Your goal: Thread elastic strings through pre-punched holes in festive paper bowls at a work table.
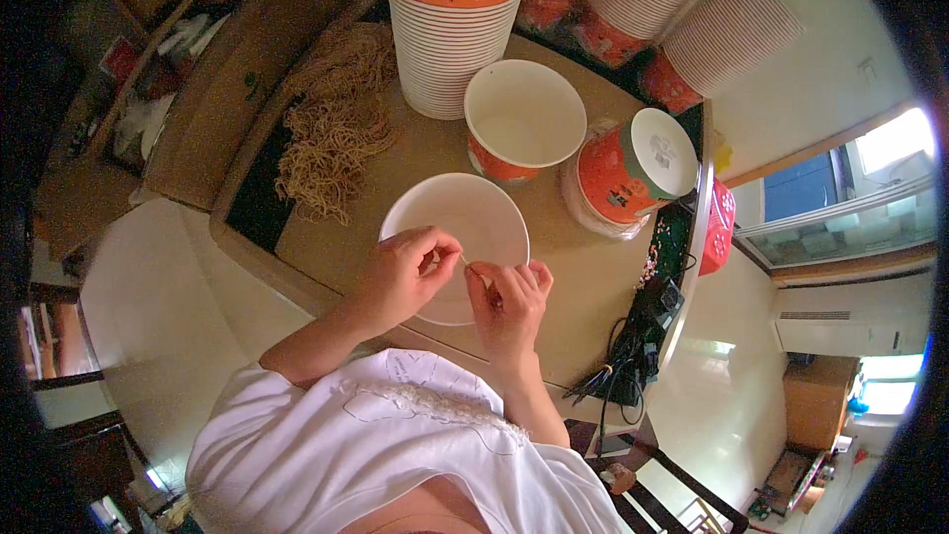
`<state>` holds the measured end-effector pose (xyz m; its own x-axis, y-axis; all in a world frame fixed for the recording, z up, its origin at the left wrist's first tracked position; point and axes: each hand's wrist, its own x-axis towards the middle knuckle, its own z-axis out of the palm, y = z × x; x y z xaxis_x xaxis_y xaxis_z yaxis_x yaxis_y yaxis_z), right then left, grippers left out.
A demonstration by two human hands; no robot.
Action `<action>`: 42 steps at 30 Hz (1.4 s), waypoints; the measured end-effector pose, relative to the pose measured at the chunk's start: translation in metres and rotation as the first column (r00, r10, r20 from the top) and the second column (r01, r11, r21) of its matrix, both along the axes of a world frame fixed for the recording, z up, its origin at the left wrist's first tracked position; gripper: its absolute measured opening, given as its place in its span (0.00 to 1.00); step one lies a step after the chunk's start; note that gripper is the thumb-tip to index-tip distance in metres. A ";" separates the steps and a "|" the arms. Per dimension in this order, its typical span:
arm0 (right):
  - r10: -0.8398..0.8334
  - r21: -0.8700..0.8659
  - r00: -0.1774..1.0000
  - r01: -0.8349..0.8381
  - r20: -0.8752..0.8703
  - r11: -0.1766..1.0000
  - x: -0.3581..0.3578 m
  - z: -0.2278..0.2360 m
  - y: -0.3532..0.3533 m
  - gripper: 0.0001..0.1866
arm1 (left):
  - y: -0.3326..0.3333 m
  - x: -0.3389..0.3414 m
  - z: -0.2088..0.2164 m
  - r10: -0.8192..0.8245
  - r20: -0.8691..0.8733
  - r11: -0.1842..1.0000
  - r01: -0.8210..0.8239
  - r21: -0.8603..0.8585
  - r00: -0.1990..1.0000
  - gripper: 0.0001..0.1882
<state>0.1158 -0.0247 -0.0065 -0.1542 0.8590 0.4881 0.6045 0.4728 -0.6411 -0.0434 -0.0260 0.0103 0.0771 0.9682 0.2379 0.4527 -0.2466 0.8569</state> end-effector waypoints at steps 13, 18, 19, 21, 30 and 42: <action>0.001 -0.078 1.000 -0.001 0.006 0.997 0.004 -0.004 -0.002 0.05 | 0.001 0.004 -0.009 0.075 -0.118 0.978 -0.050 0.205 0.990 0.05; -0.009 0.013 0.999 0.009 -0.035 1.000 0.005 -0.002 -0.001 0.07 | -0.001 0.007 0.001 -0.041 0.066 0.989 0.032 0.142 0.997 0.07; -0.018 0.011 0.999 0.018 -0.037 1.000 0.006 -0.001 -0.002 0.07 | -0.001 0.006 0.004 -0.050 0.063 0.989 0.041 0.139 0.997 0.07; -0.038 -0.035 0.991 0.034 -0.129 0.999 0.009 0.001 -0.002 0.07 | -0.002 0.001 0.013 -0.078 0.102 0.996 0.082 -0.046 0.992 0.06; 0.169 -0.055 0.954 -0.188 -0.246 0.981 0.027 0.008 -0.006 0.10 | -0.007 0.000 0.035 -0.177 0.122 0.977 0.160 0.139 0.977 0.04; 0.240 0.124 0.965 -0.251 0.102 0.960 0.042 -0.006 -0.003 0.11 | 0.003 -0.010 0.042 -0.001 0.335 0.953 -0.100 0.285 0.942 0.02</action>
